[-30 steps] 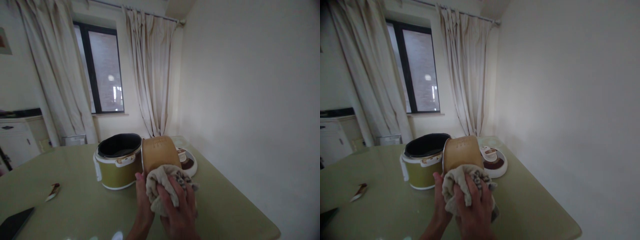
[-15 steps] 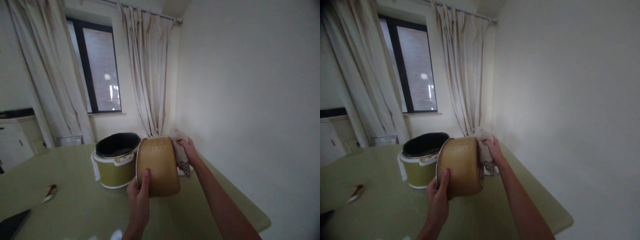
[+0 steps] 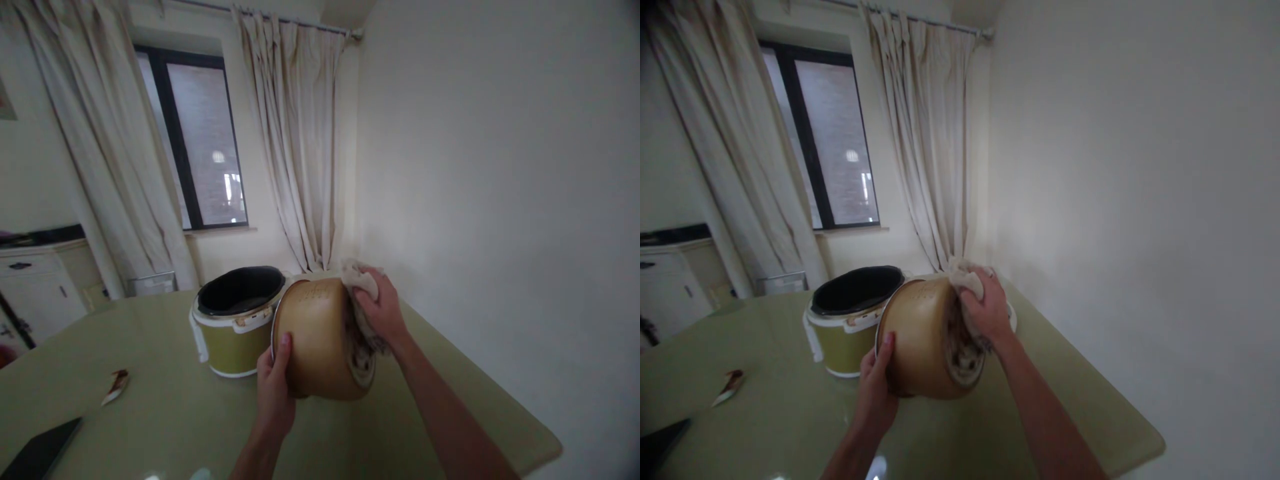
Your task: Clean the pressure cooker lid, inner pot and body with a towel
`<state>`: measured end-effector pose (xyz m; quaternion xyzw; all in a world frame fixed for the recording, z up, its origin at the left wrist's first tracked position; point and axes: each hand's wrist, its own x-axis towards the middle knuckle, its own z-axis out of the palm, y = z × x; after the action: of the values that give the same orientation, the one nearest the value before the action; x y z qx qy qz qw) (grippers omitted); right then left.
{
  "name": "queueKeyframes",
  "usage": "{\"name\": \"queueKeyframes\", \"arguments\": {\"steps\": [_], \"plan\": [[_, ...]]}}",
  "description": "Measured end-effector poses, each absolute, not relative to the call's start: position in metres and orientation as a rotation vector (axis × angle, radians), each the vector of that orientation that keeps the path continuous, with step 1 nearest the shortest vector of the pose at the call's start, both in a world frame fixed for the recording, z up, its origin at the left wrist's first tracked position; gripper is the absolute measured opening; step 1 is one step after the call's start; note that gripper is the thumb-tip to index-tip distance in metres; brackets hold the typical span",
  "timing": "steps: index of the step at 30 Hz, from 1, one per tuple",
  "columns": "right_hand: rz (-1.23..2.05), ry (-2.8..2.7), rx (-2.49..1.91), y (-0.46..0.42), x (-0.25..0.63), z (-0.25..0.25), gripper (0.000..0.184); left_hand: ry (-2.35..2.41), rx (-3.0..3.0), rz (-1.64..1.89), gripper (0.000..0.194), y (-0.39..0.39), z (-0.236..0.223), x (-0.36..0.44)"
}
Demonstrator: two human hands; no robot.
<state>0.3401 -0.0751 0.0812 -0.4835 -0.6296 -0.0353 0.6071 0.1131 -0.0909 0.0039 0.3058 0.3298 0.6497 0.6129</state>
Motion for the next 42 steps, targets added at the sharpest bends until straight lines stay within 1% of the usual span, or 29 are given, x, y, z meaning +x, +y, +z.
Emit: {"name": "queueKeyframes", "arguments": {"steps": [2,4,8,10,12,15,17,19,21,23,27,29,30,33,37,38,40,42], "plan": [[-0.013,-1.422,-1.181,-0.054,0.356,0.081,0.032,0.761,0.597,1.524,0.064,-0.094,0.007,0.115],[0.012,-1.399,-1.224,-0.049,0.361,0.060,0.035,0.779,0.542,1.555,0.066,-0.094,0.010,0.116],[-0.110,-1.408,-1.171,-0.087,0.338,0.001,0.042,0.806,0.537,1.589,0.073,-0.086,0.017,0.117],[-0.154,-1.442,-1.067,-0.116,0.321,-0.012,0.043,0.784,0.567,1.586,0.072,-0.082,0.019,0.117],[-0.174,-1.535,-0.984,-0.137,0.308,-0.005,0.042,0.755,0.596,1.586,0.070,-0.080,0.019,0.117],[-0.198,-1.666,-0.941,-0.140,0.307,0.032,0.040,0.736,0.697,1.553,0.068,-0.083,0.015,0.117],[-0.232,-1.610,-0.949,-0.126,0.317,0.057,0.039,0.789,0.803,1.498,0.066,-0.088,0.010,0.114],[-0.240,-1.455,-0.973,-0.105,0.331,0.070,0.037,0.880,0.910,1.480,0.060,-0.095,0.005,0.110],[-0.165,-1.291,-1.016,-0.086,0.343,0.066,0.036,0.903,1.075,1.502,0.055,-0.101,0.004,0.104],[-0.002,-1.173,-1.084,-0.075,0.348,0.043,0.037,0.860,1.284,1.535,0.057,-0.106,0.010,0.098],[0.471,-1.090,-1.132,-0.081,0.337,-0.018,0.048,0.853,1.649,1.562,0.056,-0.111,0.034,0.088],[0.644,-1.014,-1.099,-0.089,0.332,-0.035,0.054,0.859,1.799,1.497,0.052,-0.113,0.041,0.085],[0.668,-0.955,-1.091,-0.091,0.333,-0.036,0.056,0.859,1.847,1.458,0.050,-0.113,0.041,0.084],[0.566,-0.892,-1.094,-0.090,0.347,-0.014,0.056,0.877,1.899,1.405,0.046,-0.115,0.032,0.079],[0.485,-1.239,-1.136,-0.078,0.377,0.042,0.044,0.912,1.857,1.513,0.028,-0.121,0.017,0.069],[0.475,-1.346,-1.145,-0.074,0.381,0.055,0.040,0.908,1.852,1.499,0.026,-0.122,0.017,0.067],[0.441,-1.531,-1.154,-0.068,0.384,0.076,0.033,0.871,1.910,1.388,0.024,-0.124,0.019,0.063],[0.398,-1.654,-1.142,-0.064,0.380,0.088,0.029,0.818,2.045,1.262,0.019,-0.124,0.023,0.060]]}}
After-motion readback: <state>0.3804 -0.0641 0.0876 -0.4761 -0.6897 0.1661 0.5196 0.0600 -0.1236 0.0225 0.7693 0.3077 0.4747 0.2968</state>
